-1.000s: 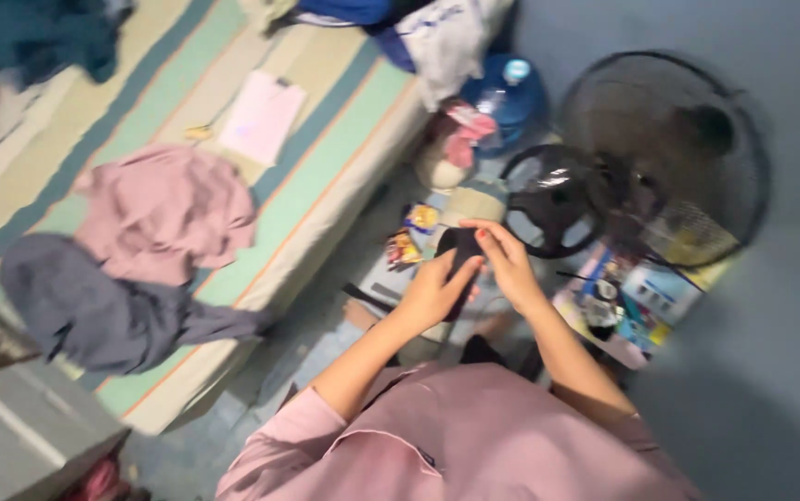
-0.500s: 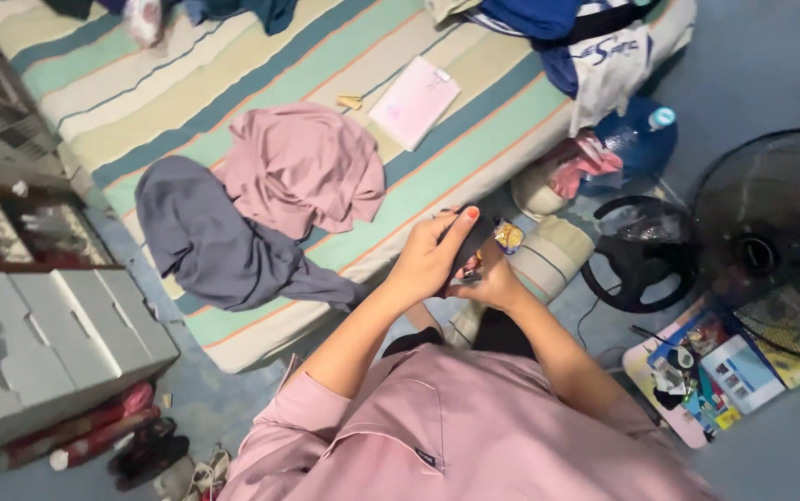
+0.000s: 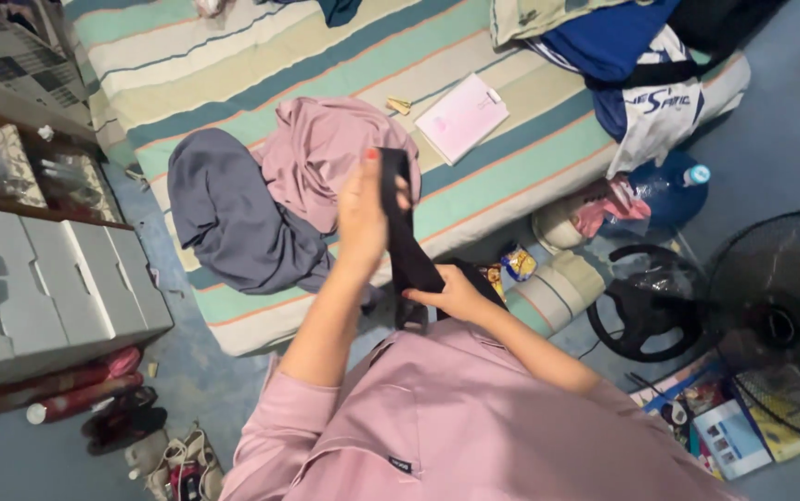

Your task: The person organizes a bedroom by handling a dress on a hanger, looking through a notebook, putting away a small bottle, and folding clothing items on a bed.

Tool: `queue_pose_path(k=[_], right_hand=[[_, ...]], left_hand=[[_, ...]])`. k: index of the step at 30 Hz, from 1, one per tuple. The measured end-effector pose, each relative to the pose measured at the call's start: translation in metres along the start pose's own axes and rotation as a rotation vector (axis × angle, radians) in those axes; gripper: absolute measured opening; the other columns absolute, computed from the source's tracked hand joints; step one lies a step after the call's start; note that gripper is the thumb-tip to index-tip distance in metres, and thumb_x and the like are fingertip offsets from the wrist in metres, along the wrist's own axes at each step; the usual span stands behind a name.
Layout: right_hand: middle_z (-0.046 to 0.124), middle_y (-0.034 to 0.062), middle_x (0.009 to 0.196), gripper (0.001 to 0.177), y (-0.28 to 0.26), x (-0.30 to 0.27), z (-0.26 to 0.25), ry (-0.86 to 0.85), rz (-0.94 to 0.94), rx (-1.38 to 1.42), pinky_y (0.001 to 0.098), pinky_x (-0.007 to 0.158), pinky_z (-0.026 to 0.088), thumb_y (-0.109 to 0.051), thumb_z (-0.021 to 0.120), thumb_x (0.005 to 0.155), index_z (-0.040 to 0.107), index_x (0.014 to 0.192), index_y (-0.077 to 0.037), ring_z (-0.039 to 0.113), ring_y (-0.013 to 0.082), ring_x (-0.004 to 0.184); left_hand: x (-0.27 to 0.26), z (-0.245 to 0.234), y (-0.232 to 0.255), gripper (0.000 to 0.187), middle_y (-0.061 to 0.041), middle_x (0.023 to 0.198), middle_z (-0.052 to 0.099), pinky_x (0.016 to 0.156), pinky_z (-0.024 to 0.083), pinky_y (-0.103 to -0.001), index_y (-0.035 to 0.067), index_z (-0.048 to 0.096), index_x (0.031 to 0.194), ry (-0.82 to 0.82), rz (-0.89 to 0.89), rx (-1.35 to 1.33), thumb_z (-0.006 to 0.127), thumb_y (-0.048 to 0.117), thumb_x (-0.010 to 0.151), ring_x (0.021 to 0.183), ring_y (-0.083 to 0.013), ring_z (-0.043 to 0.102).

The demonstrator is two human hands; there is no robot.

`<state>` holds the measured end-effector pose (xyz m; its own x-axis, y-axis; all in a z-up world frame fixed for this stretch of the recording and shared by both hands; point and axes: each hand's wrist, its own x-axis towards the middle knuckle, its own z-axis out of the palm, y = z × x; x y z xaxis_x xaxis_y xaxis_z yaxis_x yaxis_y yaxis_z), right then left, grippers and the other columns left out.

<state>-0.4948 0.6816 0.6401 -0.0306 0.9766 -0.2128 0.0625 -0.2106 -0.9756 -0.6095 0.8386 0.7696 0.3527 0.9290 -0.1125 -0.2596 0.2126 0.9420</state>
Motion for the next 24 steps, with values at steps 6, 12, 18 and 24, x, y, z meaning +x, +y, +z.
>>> queue_pose_path(k=[6,12,18,24], right_hand=[[0.072,-0.0027,0.085,0.028,-0.007,0.060,-0.055,0.119,0.118,0.043,0.0260,0.068,0.054,-0.026,0.077,0.090,0.074,0.106,-0.003,0.064,0.0059,0.076],[0.072,0.0006,0.088,0.029,-0.026,0.107,-0.174,0.463,0.048,-0.100,0.0273,0.070,0.052,-0.026,0.078,0.092,0.073,0.104,0.000,0.063,0.0076,0.080],[0.074,0.0037,0.093,0.021,-0.078,0.155,-0.304,0.543,-0.016,-0.110,0.0268,0.074,0.054,-0.016,0.076,0.095,0.070,0.107,0.001,0.070,0.0122,0.084],[0.070,0.0077,0.095,0.021,-0.184,0.220,-0.367,0.561,-0.122,0.082,0.0309,0.070,0.059,-0.008,0.077,0.100,0.064,0.114,0.001,0.072,0.0174,0.079]], left_hand=[[0.061,-0.025,-0.002,0.042,-0.002,0.106,0.059,0.086,0.050,-0.026,0.006,0.059,0.129,-0.094,0.060,-0.099,0.049,0.043,0.112,0.093,-0.0090,0.060],[0.115,-0.021,-0.059,0.041,-0.002,0.117,0.067,0.091,0.051,-0.027,0.008,0.062,0.132,-0.241,-0.154,0.177,0.046,0.037,0.108,0.099,-0.0092,0.062],[0.154,0.000,-0.102,0.036,-0.002,0.113,0.070,0.086,0.051,-0.026,0.007,0.064,0.129,-0.214,-0.454,0.128,0.049,0.030,0.105,0.094,-0.0105,0.065],[0.212,0.017,-0.133,0.033,-0.005,0.111,0.066,0.083,0.050,-0.026,0.004,0.066,0.127,-0.183,-0.465,0.093,0.050,0.024,0.106,0.092,-0.0113,0.063]])
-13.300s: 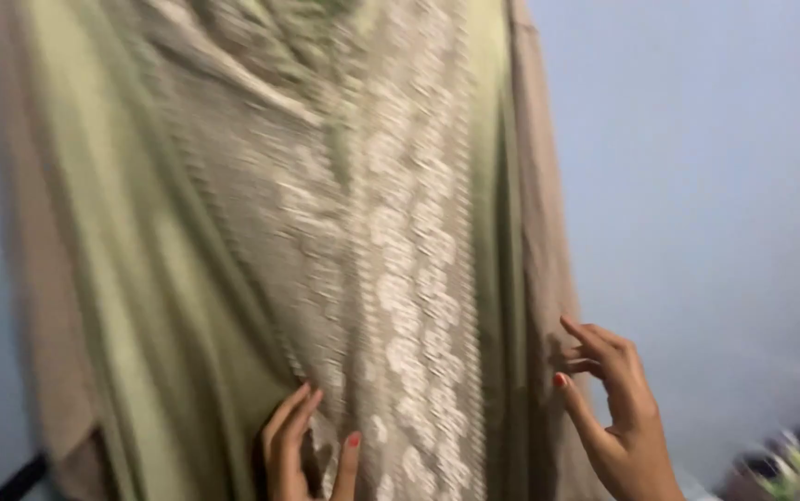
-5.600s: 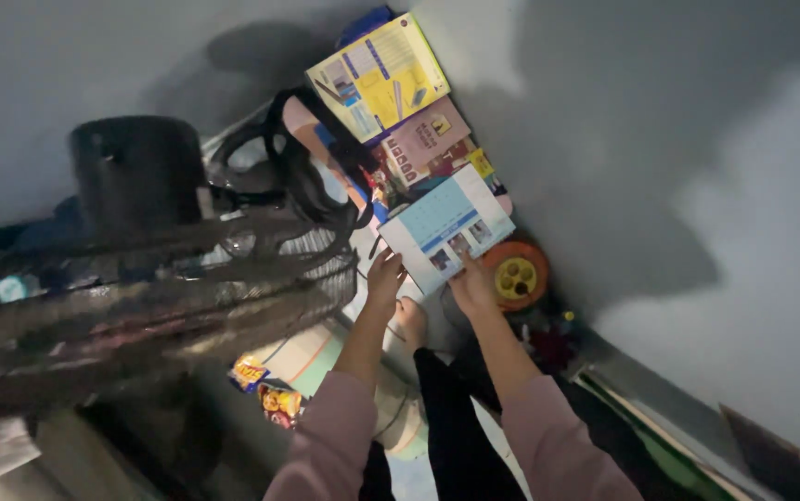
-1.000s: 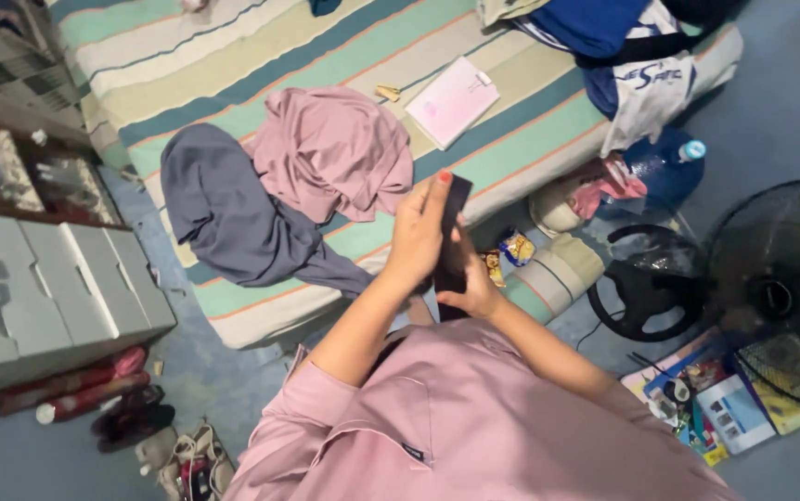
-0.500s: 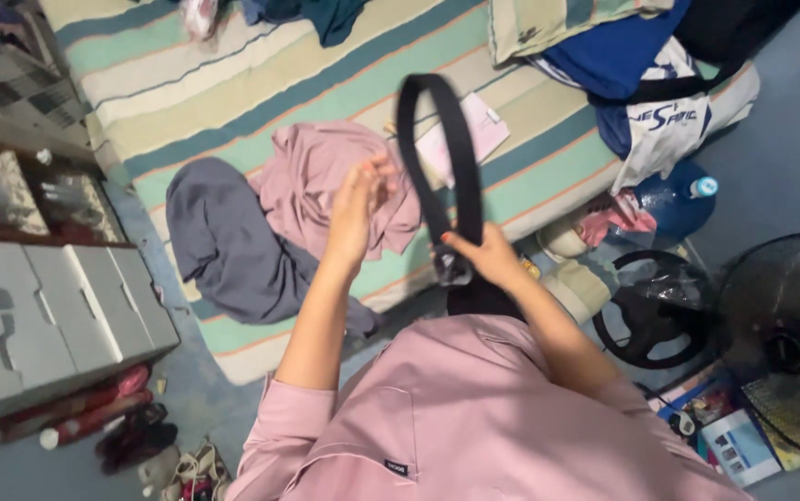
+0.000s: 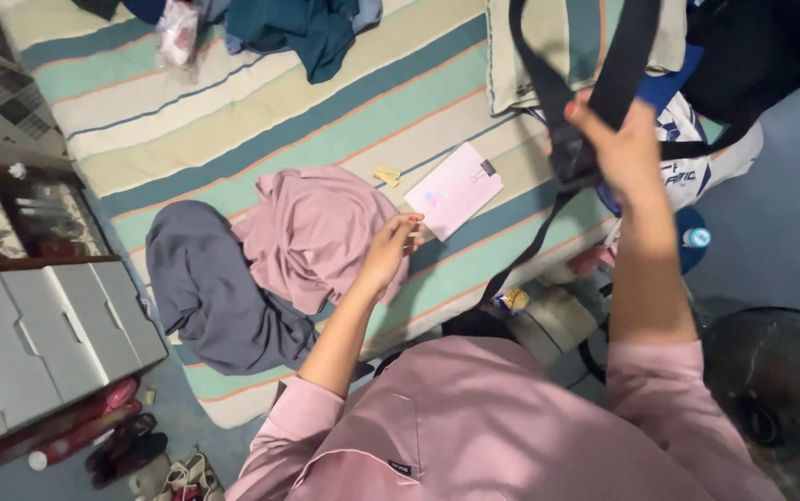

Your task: The person organizes a bedroom by handling a dress on a hanger, looking through a notebook, putting away a small bottle, and folding clothing items on a bed.

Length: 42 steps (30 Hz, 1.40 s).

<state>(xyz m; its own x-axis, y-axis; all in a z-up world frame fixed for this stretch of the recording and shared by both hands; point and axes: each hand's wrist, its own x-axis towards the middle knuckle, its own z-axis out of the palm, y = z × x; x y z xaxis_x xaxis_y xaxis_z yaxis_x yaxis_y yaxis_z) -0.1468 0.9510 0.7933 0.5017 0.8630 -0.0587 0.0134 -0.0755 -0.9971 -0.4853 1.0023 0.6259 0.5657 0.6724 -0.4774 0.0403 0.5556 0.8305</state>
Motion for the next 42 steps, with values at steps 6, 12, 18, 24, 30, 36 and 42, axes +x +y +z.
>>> queue_pose_path(k=[6,12,18,24,30,36,42], right_hand=[[0.069,0.0150,0.098,0.019,-0.100,0.072,-0.001,-0.079,-0.191,0.155,0.0370,0.067,0.063,-0.003,0.077,0.111,0.060,0.114,0.005,0.074,0.0261,0.076],[0.069,0.0127,0.094,0.018,-0.094,0.138,-0.003,-0.128,-0.169,0.139,0.0365,0.064,0.063,-0.006,0.079,0.110,0.062,0.112,0.001,0.073,0.0256,0.073],[0.074,0.0060,0.094,0.014,0.068,0.179,0.013,-0.305,0.055,-0.216,0.0296,0.079,0.056,-0.011,0.079,0.095,0.073,0.102,0.000,0.069,0.0122,0.086],[0.071,0.0171,0.113,0.054,0.290,0.162,-0.029,-0.152,0.106,-0.450,0.0360,0.090,0.051,-0.019,0.087,0.082,0.064,0.126,0.004,0.066,0.0255,0.104],[0.059,0.0280,0.133,0.068,0.378,0.091,-0.044,0.510,-0.148,-0.843,0.0454,0.103,0.044,-0.020,0.085,0.087,0.051,0.140,0.006,0.055,0.0407,0.124],[0.068,0.0209,0.109,0.034,0.401,0.007,0.000,0.257,0.507,-0.043,0.0432,0.089,0.055,-0.032,0.062,0.102,0.063,0.113,0.000,0.066,0.0270,0.096],[0.064,0.0168,0.129,0.074,0.400,-0.014,0.055,0.096,1.001,0.162,0.0462,0.102,0.050,-0.059,0.067,0.088,0.055,0.136,-0.003,0.063,0.0283,0.118]], left_hand=[[0.085,-0.006,-0.036,0.028,-0.003,0.108,0.071,0.075,0.048,-0.024,0.005,0.066,0.123,0.023,-0.055,-0.105,0.053,0.022,0.105,0.086,-0.0106,0.064],[0.176,-0.029,-0.107,0.027,-0.002,0.106,0.070,0.072,0.049,-0.023,0.009,0.069,0.121,0.080,-0.158,-0.074,0.054,0.024,0.105,0.082,-0.0106,0.063],[0.234,-0.030,-0.151,0.026,-0.002,0.104,0.069,0.075,0.055,-0.025,0.007,0.068,0.118,0.131,-0.195,-0.060,0.054,0.025,0.105,0.083,-0.0110,0.065],[0.252,-0.024,-0.153,0.037,-0.015,0.109,0.073,0.091,0.055,-0.037,0.004,0.067,0.117,0.248,-0.105,0.663,0.065,0.039,0.104,0.100,-0.0290,0.072],[0.232,-0.019,-0.143,0.073,-0.021,0.145,0.047,0.110,0.041,-0.045,0.016,0.046,0.150,0.210,-0.126,0.981,0.075,0.026,0.084,0.131,-0.0400,0.047],[0.234,-0.014,-0.135,0.083,-0.015,0.150,0.044,0.112,0.038,-0.051,0.020,0.038,0.152,0.157,-0.248,1.126,0.078,0.038,0.082,0.136,-0.0356,0.046],[0.228,-0.012,-0.133,0.083,-0.019,0.151,0.043,0.115,0.035,-0.050,0.019,0.042,0.151,0.035,-0.446,1.204,0.078,0.052,0.084,0.137,-0.0395,0.043]])
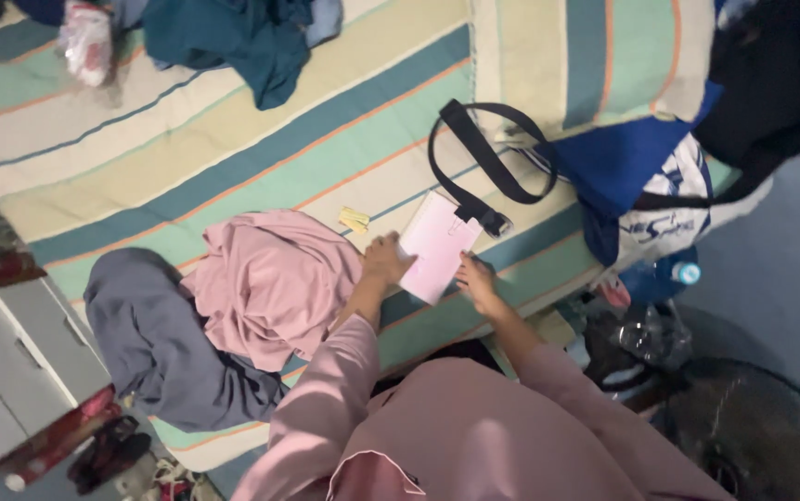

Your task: The person organizes a bedroom by handling a dress on a hanger, looking through a notebook, putting away a small bottle, and folding clothing items on a bed.

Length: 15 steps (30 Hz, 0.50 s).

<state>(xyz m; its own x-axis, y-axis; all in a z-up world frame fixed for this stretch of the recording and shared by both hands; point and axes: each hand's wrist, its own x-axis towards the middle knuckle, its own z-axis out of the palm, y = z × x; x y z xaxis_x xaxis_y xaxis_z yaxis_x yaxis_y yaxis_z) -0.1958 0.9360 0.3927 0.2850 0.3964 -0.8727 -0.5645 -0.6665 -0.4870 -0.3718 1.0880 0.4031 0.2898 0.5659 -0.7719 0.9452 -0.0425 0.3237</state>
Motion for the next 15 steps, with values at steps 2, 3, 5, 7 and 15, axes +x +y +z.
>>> queue_pose_path(k=[2,3,5,7,15], right_hand=[[0.060,0.0190,0.133,0.083,-0.013,0.002,0.007,-0.016,0.079,0.116,0.0494,0.105,0.046,-0.061,0.070,0.085,0.050,0.141,-0.004,0.059,0.0315,0.122],[0.058,0.0201,0.135,0.088,-0.019,0.002,0.011,-0.029,0.122,0.168,0.0511,0.107,0.044,-0.063,0.071,0.083,0.047,0.144,-0.004,0.057,0.0331,0.125],[0.060,0.0136,0.134,0.093,-0.031,0.000,0.008,-0.080,0.200,0.124,0.0608,0.099,0.040,-0.068,0.067,0.076,0.050,0.143,-0.006,0.056,0.0300,0.123],[0.060,0.0112,0.135,0.089,-0.046,-0.006,0.006,-0.133,0.205,0.118,0.0596,0.100,0.042,-0.065,0.067,0.078,0.050,0.144,-0.008,0.056,0.0290,0.124],[0.068,0.0104,0.124,0.045,-0.102,-0.085,0.051,-0.308,-0.640,-0.670,0.0344,0.094,0.049,-0.032,0.065,0.101,0.058,0.136,-0.004,0.063,0.0187,0.110]], left_hand=[[-0.004,0.008,-0.006,0.093,-0.023,0.149,0.044,0.110,0.038,-0.050,0.012,0.036,0.153,0.000,0.088,-0.079,0.081,0.052,0.081,0.133,-0.0402,0.047],[-0.009,0.014,-0.012,0.099,-0.025,0.148,0.045,0.108,0.040,-0.050,0.008,0.033,0.154,0.005,0.127,-0.121,0.082,0.052,0.080,0.131,-0.0406,0.049],[-0.020,0.028,-0.021,0.085,-0.023,0.136,0.063,0.107,0.047,-0.045,0.007,0.049,0.147,0.094,0.237,-0.261,0.083,0.045,0.079,0.126,-0.0383,0.059],[-0.032,0.042,-0.033,0.086,-0.021,0.131,0.068,0.102,0.053,-0.039,0.006,0.049,0.148,0.085,0.268,-0.633,0.083,0.033,0.073,0.120,-0.0336,0.067],[-0.115,0.056,-0.061,0.083,-0.020,0.127,0.065,0.099,0.050,-0.040,-0.002,0.047,0.141,0.355,0.550,-0.931,0.088,0.015,0.071,0.117,-0.0301,0.062]])
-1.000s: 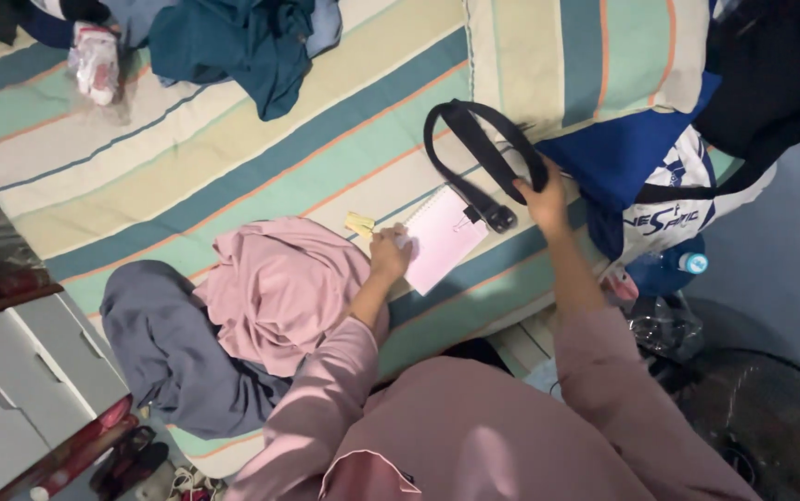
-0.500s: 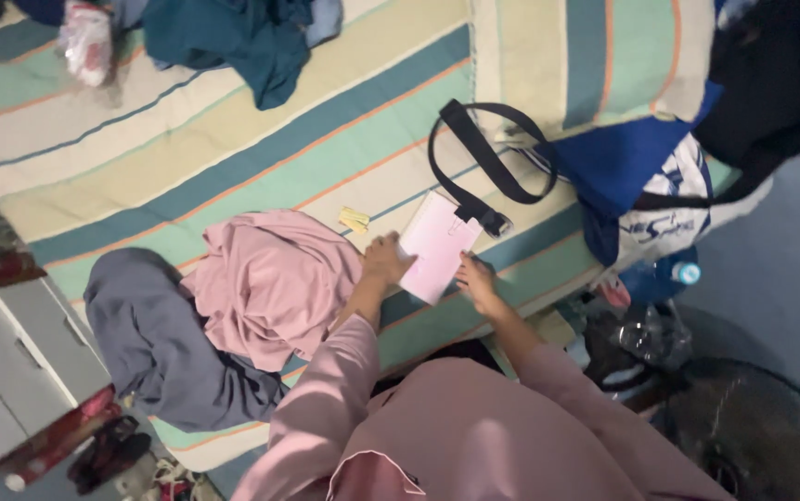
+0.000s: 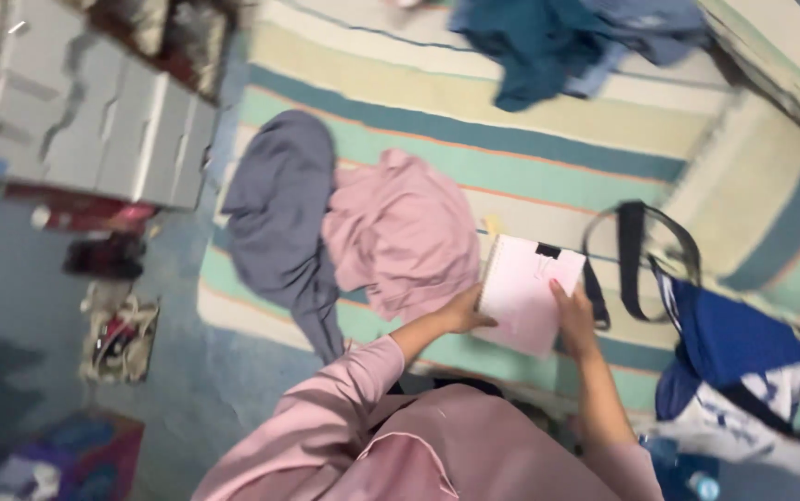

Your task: The person organizes a bedroom by handling a dress on a hanger, looking through a notebook, putting away a small bottle, and folding clothing items on a bed.

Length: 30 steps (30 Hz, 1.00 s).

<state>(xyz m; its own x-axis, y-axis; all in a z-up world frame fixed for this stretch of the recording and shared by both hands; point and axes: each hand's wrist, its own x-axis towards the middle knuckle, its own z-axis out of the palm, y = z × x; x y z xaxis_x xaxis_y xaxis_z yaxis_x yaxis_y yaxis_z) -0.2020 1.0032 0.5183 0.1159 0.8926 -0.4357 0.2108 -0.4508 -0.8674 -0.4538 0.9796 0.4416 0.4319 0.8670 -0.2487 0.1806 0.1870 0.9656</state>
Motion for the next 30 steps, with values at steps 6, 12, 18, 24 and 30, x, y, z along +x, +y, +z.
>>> queue_pose_path(k=[6,12,18,24,30], right_hand=[[0.072,0.0105,0.102,0.037,-0.107,-0.041,0.069,-0.134,-0.103,-0.166,0.0329,0.073,0.050,-0.031,0.063,0.102,0.068,0.126,-0.003,0.063,0.0162,0.084],[0.073,0.0090,0.113,0.042,-0.115,-0.074,0.202,-0.343,-0.179,-0.151,0.0281,0.084,0.051,-0.035,0.051,0.111,0.069,0.126,0.000,0.063,0.0140,0.097],[0.065,0.0083,0.125,0.054,-0.131,-0.155,0.356,-0.824,-0.518,-0.224,0.0278,0.092,0.051,-0.021,0.059,0.100,0.047,0.150,-0.003,0.060,0.0132,0.106],[0.063,0.0053,0.130,0.051,-0.181,-0.262,0.470,-1.175,-0.374,-0.215,0.0270,0.096,0.048,-0.020,0.059,0.103,0.048,0.150,-0.003,0.057,0.0116,0.112],[0.063,0.0082,0.135,0.049,-0.192,-0.320,0.550,-1.266,-0.410,-0.181,0.0275,0.100,0.046,-0.017,0.058,0.104,0.050,0.149,0.000,0.058,0.0132,0.118]], left_hand=[[-0.080,-0.057,0.086,0.062,-0.011,0.128,0.069,0.099,0.053,-0.032,0.002,0.058,0.138,0.171,-0.051,-0.534,0.082,0.028,0.088,0.115,-0.0158,0.065],[-0.158,-0.138,0.092,0.061,-0.011,0.109,0.075,0.085,0.055,-0.032,0.000,0.069,0.120,0.896,-0.270,-0.562,0.069,0.053,0.089,0.098,-0.0177,0.069],[-0.287,-0.219,0.035,0.083,-0.013,0.111,0.074,0.087,0.054,-0.038,0.000,0.068,0.128,1.127,-0.350,-0.838,0.047,0.071,0.092,0.099,-0.0233,0.068],[-0.431,-0.249,0.038,0.094,-0.013,0.146,0.058,0.111,0.043,-0.037,0.007,0.045,0.152,1.219,-0.006,-1.326,0.035,0.077,0.091,0.131,-0.0249,0.057],[-0.537,-0.282,0.044,0.103,-0.014,0.146,0.058,0.112,0.041,-0.039,0.005,0.046,0.152,1.276,0.172,-1.338,0.026,0.083,0.089,0.132,-0.0254,0.057]])
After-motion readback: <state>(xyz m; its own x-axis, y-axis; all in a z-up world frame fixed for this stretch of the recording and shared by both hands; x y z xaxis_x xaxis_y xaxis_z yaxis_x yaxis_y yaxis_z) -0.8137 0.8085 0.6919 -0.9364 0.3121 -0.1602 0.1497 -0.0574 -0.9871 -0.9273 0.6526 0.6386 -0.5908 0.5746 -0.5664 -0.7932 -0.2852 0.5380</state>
